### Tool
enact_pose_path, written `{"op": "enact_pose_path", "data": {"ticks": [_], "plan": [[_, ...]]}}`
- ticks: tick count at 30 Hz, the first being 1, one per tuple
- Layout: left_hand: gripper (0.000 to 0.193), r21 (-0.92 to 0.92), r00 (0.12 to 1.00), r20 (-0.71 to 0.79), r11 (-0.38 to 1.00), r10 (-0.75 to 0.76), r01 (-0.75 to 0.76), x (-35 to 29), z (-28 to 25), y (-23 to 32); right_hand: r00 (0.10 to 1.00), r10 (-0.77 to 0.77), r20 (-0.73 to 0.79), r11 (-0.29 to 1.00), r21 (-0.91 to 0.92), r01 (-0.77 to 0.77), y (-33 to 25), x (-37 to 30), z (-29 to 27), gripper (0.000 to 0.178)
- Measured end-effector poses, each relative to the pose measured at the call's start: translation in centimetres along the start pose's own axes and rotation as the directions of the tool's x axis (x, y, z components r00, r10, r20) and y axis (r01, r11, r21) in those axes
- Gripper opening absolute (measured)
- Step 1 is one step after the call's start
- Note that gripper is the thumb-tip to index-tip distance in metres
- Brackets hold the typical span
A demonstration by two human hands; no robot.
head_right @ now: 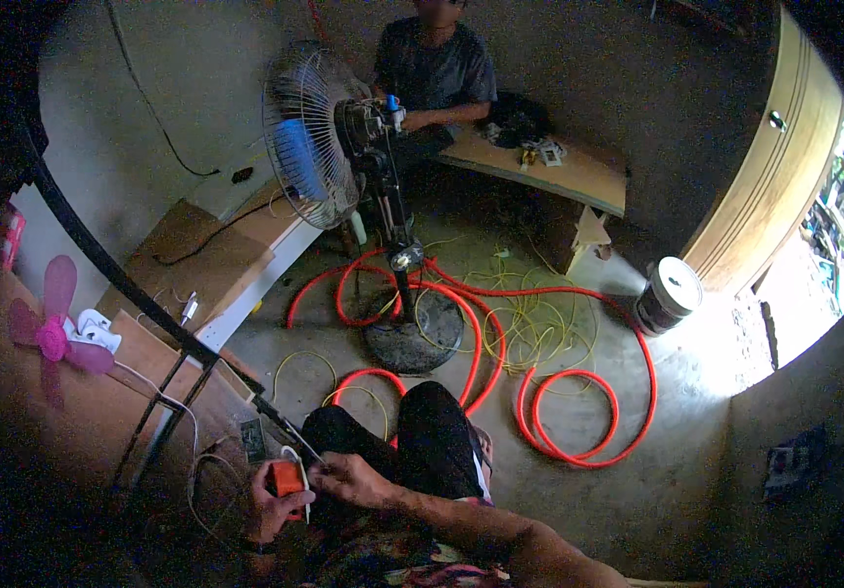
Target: The person uses a screwdriver to disassemble an electrical socket box, checks the internal wiring, and begins to reassemble the components.
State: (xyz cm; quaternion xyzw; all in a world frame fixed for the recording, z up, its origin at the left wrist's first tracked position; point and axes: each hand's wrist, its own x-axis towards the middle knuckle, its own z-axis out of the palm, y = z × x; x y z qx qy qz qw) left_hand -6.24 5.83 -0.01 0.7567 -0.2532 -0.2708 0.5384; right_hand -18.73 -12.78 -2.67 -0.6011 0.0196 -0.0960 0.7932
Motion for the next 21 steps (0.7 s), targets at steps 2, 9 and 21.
{"op": "enact_pose_path", "data": {"ticks": [2,9,21], "plan": [[0.049,-0.265,0.968,-0.109,0.945,-0.225,0.19,0.0,-0.3,-2.4,0.999,-0.038,-0.021,0.996,-0.081,0.037,0.0,-0.3,-0.4,0.017],[0.049,-0.145,0.963,-0.265,0.989,-0.058,0.02,0.0,-3.1,1.6,0.967,0.251,-0.047,0.951,0.198,-0.238,4.1,0.1,-2.0,0.014],[0.066,0.289,0.369,-0.896,0.955,0.248,0.06,-2.7,-12.5,0.6,0.954,0.26,0.151,0.949,0.144,-0.281,8.8,-0.6,-1.4,0.031]]}}
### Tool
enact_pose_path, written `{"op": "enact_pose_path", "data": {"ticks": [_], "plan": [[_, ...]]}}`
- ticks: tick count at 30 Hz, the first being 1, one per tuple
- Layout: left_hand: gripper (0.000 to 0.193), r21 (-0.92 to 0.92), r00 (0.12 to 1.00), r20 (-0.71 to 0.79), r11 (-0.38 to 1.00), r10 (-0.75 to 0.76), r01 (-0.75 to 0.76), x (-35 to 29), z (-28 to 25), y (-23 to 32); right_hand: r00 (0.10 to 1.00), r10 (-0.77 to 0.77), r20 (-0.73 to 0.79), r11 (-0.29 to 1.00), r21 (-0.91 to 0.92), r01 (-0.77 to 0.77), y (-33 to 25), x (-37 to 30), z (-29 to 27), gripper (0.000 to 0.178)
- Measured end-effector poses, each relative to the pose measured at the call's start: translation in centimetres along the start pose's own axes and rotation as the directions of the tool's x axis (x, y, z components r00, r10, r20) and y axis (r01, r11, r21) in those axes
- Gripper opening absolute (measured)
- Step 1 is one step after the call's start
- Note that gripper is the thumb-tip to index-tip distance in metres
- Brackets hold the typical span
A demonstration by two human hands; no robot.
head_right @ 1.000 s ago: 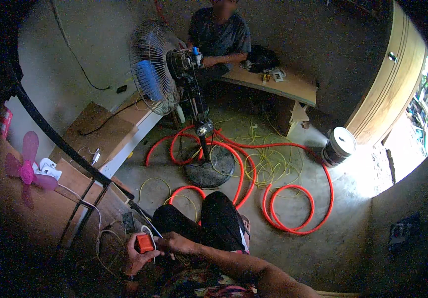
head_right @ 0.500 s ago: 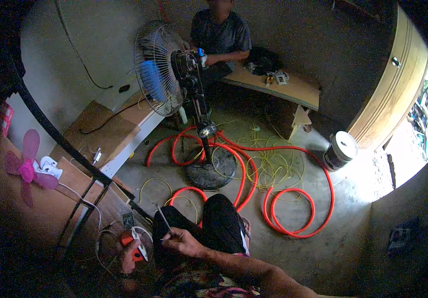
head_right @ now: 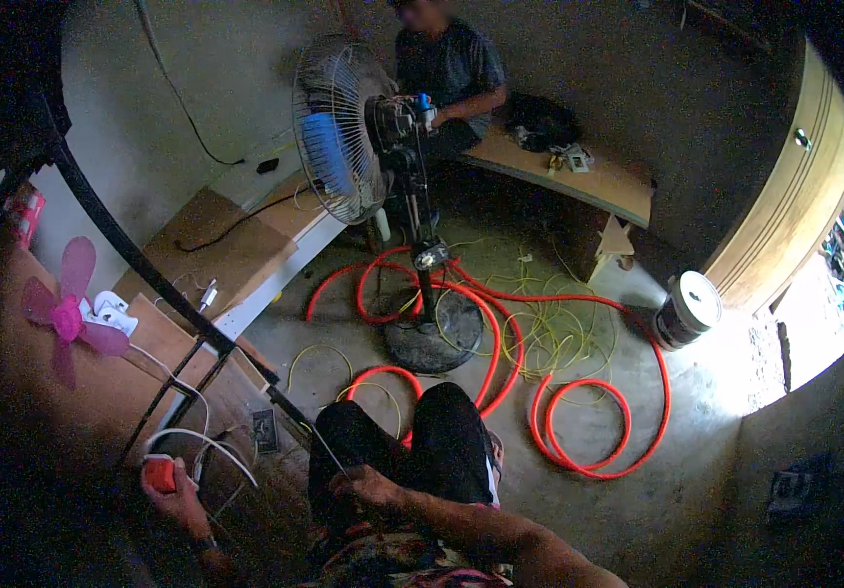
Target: The person uses a screwdriver to disassemble an electrical socket box, checks the internal wiring, and begins to reassemble the components.
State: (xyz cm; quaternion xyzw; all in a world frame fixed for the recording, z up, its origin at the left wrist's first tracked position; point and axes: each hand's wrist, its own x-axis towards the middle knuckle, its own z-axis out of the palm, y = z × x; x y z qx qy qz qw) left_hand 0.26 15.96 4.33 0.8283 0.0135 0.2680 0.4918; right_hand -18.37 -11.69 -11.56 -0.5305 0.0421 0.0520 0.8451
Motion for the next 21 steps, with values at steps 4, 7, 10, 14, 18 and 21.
{"op": "enact_pose_path", "data": {"ticks": [4,7,10,14,18,21], "plan": [[0.059,-0.149,0.992,0.121,0.987,-0.046,0.064,-0.2,0.4,-2.2,0.997,-0.077,0.012,0.991,-0.11,0.078,2.5,1.5,-0.6,0.03],[0.053,-0.133,0.855,0.363,0.887,-0.371,0.441,-2.2,1.5,-2.1,0.995,0.102,-0.014,0.982,-0.161,-0.102,-1.0,1.5,0.6,0.03],[0.051,-0.108,0.799,0.498,0.891,-0.335,0.441,-5.5,3.7,-4.0,0.991,0.123,-0.059,0.971,-0.197,-0.132,-1.7,2.9,1.4,0.027],[0.056,-0.194,0.806,0.498,0.865,-0.319,0.462,-8.5,5.6,-4.1,0.988,0.14,-0.066,0.968,-0.201,-0.15,-3.6,5.4,2.6,0.025],[0.064,-0.181,0.888,0.265,0.886,-0.375,0.428,-6.9,6.3,-9.3,0.977,0.119,-0.175,0.984,-0.114,-0.14,0.6,10.2,2.7,0.028],[0.069,-0.292,0.953,0.178,0.912,-0.244,0.288,-3.2,3.7,-9.9,0.968,0.173,-0.18,0.978,-0.083,-0.19,1.8,13.3,4.0,0.027]]}}
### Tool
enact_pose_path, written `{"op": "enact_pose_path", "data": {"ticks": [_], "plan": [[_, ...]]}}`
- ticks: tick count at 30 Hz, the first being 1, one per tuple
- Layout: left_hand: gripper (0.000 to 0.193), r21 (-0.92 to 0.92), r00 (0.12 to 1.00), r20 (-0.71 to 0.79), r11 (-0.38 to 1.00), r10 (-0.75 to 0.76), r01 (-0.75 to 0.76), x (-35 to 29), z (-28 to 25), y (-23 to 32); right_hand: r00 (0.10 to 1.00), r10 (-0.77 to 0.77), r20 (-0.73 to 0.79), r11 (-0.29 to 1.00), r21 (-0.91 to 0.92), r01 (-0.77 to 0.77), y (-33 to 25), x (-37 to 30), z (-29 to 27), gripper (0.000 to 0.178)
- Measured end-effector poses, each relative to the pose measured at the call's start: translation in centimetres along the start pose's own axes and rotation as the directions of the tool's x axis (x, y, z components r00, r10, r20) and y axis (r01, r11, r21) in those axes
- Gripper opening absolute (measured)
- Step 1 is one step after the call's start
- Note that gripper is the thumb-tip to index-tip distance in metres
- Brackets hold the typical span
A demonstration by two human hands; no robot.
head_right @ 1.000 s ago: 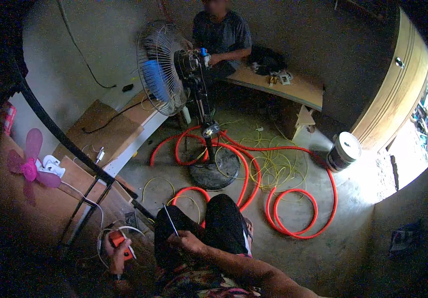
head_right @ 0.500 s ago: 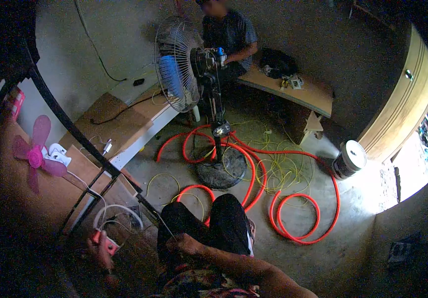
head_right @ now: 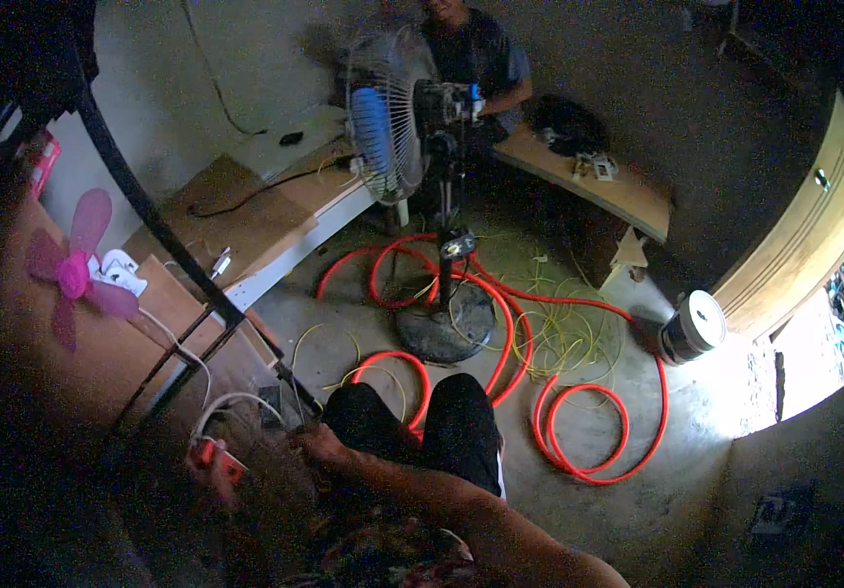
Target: The person uses a screwdriver to disassemble an electrical socket box, checks the internal wiring, and begins to reassemble the components.
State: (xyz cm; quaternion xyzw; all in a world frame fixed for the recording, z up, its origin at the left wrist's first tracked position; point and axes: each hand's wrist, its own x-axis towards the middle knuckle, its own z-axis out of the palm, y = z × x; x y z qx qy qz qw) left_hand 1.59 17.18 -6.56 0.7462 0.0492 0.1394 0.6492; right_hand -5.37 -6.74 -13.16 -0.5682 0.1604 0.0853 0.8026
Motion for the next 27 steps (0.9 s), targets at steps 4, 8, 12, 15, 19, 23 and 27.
{"op": "enact_pose_path", "data": {"ticks": [4,8,12,15,19,23,27], "plan": [[0.066,-0.05,0.963,-0.23,0.99,-0.143,0.135,6.3,-8.8,-1.5,0.999,0.004,-0.032,0.997,-0.083,-0.006,3.7,5.1,3.0,0.025],[0.01,0.178,0.799,-0.593,0.984,0.098,0.011,6.0,-8.8,5.7,0.994,0.049,-0.097,0.978,-0.197,-0.067,8.3,8.6,4.2,0.024],[0.028,-0.034,0.934,-0.274,0.968,0.23,-0.249,6.8,-9.7,3.2,0.987,-0.147,-0.067,0.889,-0.448,0.101,10.5,11.1,3.9,0.025],[0.033,0.026,0.987,-0.157,0.999,-0.023,0.027,4.7,-8.3,-0.2,0.994,-0.097,-0.057,0.756,-0.653,0.036,11.2,10.2,4.2,0.029],[0.041,0.214,0.996,-0.072,0.974,-0.058,0.073,3.3,-5.3,-1.8,0.993,-0.018,0.115,0.582,-0.806,0.104,9.7,8.2,4.2,0.036],[0.049,0.179,0.996,-0.054,0.981,-0.068,0.077,5.0,-2.9,-1.9,0.982,0.106,0.159,0.432,-0.897,0.099,8.1,7.8,5.3,0.041],[0.046,-0.064,0.982,-0.013,0.98,-0.19,0.189,7.0,-2.2,0.1,0.938,0.105,0.331,0.434,-0.864,0.256,6.8,6.7,6.6,0.041]]}}
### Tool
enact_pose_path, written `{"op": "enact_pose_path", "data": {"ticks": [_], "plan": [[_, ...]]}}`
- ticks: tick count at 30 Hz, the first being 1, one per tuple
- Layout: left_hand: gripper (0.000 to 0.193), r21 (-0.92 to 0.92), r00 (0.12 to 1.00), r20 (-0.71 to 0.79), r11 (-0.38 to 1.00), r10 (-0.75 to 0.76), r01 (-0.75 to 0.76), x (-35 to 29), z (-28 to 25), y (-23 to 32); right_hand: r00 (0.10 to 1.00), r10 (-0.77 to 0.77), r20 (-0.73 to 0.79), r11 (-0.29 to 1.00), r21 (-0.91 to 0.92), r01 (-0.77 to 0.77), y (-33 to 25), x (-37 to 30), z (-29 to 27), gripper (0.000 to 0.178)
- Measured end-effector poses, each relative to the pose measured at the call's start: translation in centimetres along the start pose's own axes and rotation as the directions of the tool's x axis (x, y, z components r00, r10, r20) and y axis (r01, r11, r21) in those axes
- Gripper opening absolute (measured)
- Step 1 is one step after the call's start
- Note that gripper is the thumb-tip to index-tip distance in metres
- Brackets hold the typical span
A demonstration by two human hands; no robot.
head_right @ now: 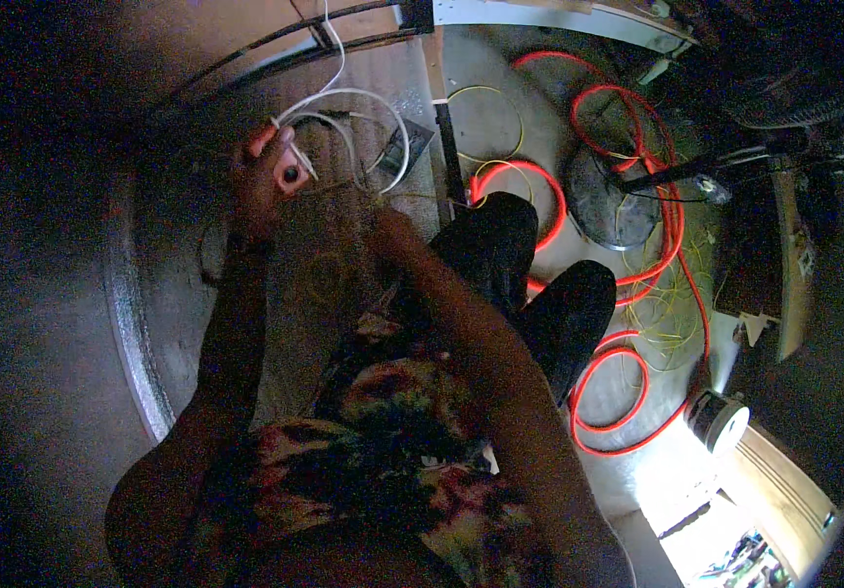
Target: The person uses a screwdriver to disassemble an electrical socket box, checks the internal wiring, and begins to reassemble the components.
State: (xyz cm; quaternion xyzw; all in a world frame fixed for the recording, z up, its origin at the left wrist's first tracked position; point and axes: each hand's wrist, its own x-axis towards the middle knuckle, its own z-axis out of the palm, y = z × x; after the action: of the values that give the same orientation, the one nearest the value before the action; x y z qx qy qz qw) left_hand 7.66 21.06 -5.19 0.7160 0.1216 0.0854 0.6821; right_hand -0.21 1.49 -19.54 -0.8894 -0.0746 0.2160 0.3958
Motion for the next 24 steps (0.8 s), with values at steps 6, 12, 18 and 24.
{"op": "enact_pose_path", "data": {"ticks": [6,12,18,24], "plan": [[0.042,-0.289,0.981,0.195,0.954,-0.018,0.075,2.4,-1.6,-1.6,0.948,-0.292,-0.125,0.931,-0.263,0.252,1.9,-2.4,0.1,0.039],[0.036,-0.275,0.957,0.284,0.951,-0.061,0.143,-0.4,-1.9,1.7,0.963,-0.092,-0.253,0.967,0.209,0.147,-2.5,-8.0,-7.9,0.029],[0.037,-0.238,0.941,0.333,0.962,-0.051,0.136,-1.1,-0.1,1.8,0.907,-0.012,-0.422,0.697,0.646,0.31,-10.2,-12.0,-14.4,0.018],[0.037,-0.308,0.947,0.284,0.921,-0.15,0.239,0.5,0.7,-1.0,0.749,-0.346,-0.565,0.584,0.495,0.643,-17.0,-24.0,-23.1,0.021]]}}
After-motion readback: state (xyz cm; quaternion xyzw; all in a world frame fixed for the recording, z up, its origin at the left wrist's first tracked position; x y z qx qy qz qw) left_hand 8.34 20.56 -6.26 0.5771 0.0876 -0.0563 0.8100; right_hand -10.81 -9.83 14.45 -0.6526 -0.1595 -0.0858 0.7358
